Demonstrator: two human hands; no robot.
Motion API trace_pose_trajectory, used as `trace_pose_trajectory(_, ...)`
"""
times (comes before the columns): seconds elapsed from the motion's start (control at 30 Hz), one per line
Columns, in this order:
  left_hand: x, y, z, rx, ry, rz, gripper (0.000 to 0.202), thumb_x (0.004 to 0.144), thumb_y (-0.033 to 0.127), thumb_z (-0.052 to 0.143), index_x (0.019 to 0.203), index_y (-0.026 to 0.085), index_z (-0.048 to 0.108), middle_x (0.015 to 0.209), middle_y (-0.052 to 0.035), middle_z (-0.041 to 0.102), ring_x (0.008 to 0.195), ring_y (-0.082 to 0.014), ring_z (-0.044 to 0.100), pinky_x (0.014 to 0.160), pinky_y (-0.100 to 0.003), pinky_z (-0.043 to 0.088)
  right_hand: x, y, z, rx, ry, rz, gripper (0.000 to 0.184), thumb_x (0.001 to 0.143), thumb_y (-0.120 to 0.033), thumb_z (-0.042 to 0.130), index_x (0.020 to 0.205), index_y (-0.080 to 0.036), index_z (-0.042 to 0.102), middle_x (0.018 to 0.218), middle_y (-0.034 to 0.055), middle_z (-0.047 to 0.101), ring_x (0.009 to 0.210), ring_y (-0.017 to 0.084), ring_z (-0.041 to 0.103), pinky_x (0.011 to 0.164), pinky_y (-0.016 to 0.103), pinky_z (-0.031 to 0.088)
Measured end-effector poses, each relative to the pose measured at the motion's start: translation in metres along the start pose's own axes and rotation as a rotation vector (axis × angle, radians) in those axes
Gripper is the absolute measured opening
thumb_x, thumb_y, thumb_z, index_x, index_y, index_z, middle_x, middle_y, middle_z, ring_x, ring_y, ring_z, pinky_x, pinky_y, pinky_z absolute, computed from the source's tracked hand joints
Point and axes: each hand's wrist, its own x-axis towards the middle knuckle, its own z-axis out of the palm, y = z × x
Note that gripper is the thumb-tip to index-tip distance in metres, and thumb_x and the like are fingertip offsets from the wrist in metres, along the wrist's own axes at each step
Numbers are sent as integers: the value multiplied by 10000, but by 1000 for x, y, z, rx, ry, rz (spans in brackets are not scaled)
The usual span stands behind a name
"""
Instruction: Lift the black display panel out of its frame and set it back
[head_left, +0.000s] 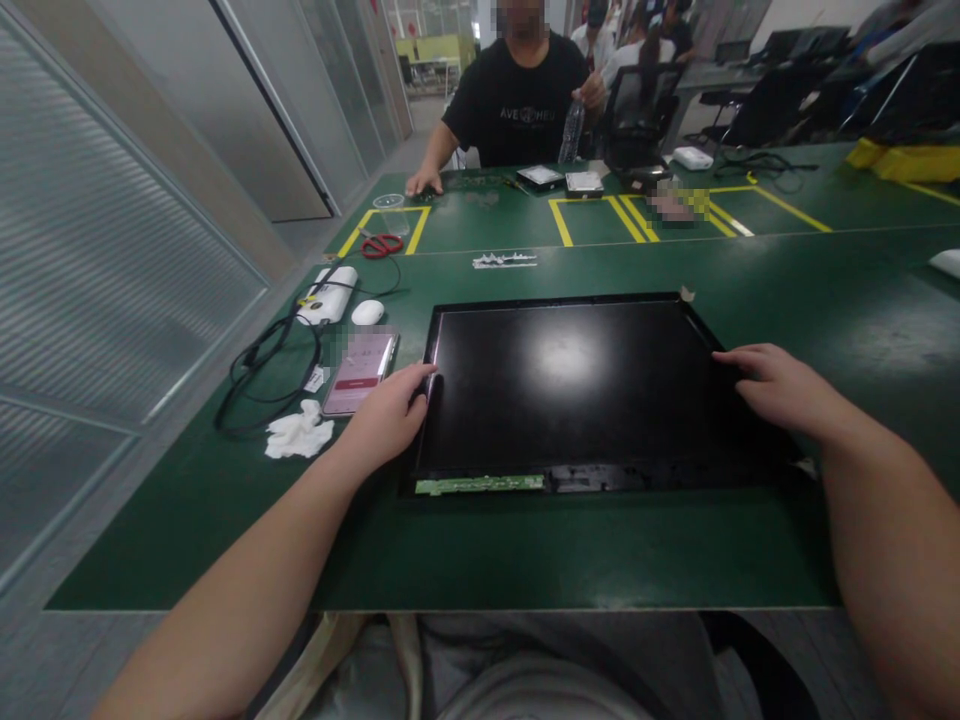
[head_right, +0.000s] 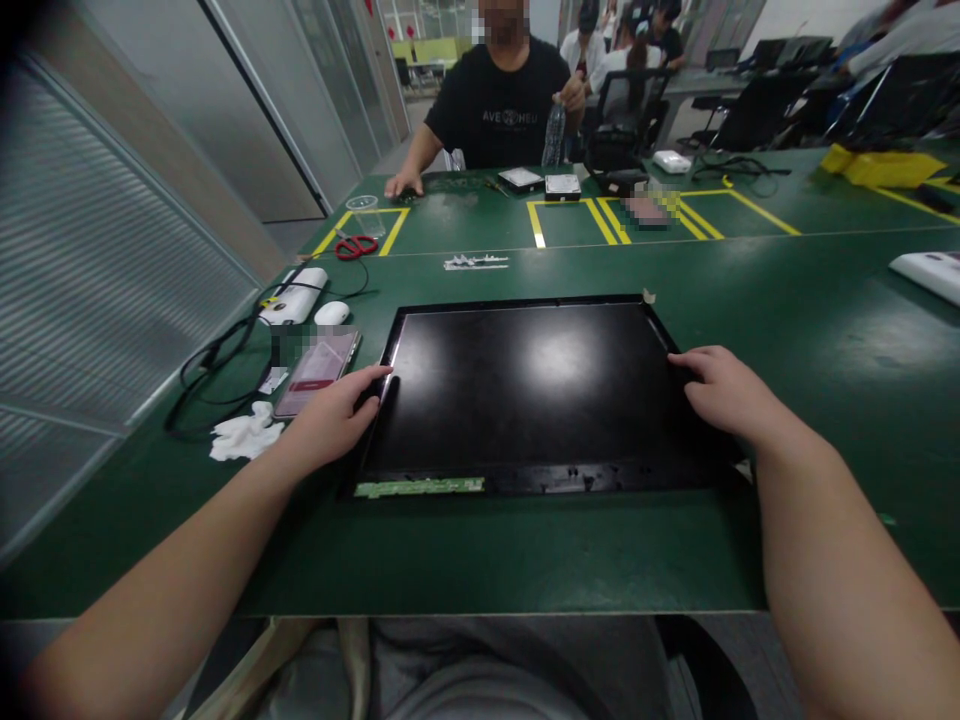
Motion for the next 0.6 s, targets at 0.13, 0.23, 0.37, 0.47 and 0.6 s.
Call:
trace_pose_trajectory(0.13,-1,-1,-1,-81,20,8,462,944,217,458,1374,196,624,1422,-98,673,1308,-298,638,1127,-482,499,-1,-1,0,-11,-11,14,560,768,-120,519,1287,-142,727,1376,183,630,1324,310,598,1194,416,422)
trace_pose_trajectory(0.23,-1,0,-2,-213,63,-39,461,927,202,491,1364,212,638,1360,-86,702,1240,-308,664,1101,-509,506,-1,1,2,-11,4,23,570,765,-128,520,1297,-146,723,1373,177,632,1298,302,616,1172,406,448)
trace_pose_trajectory(0.37,0,10,-3,-713,218,-213,418,847,226,610,1260,213,673,1166,-80,749,979,-268,727,931,-456,600,0,4,5,-18,39,13,558,736,-144,534,1250,-190,746,1322,145,667,1265,298,640,1145,415,482)
trace_pose_trajectory(0.47,1,22,-4,-1092,288,-362,401,734,179,719,1131,212,674,1142,-74,753,774,-189,711,716,-324,620,0,5,6,-21,57,12,555,728,-151,533,1235,-205,752,1301,134,679,1259,298,645,1146,433,484)
trace_pose_trajectory(0.6,3,31,-4,-1291,348,-507,379,634,70,708,995,184,680,1077,-45,748,597,-113,644,472,-197,519,-2,1,5,-16,49,27,566,739,-157,515,1257,-165,743,1324,161,663,1284,312,628,1164,446,466)
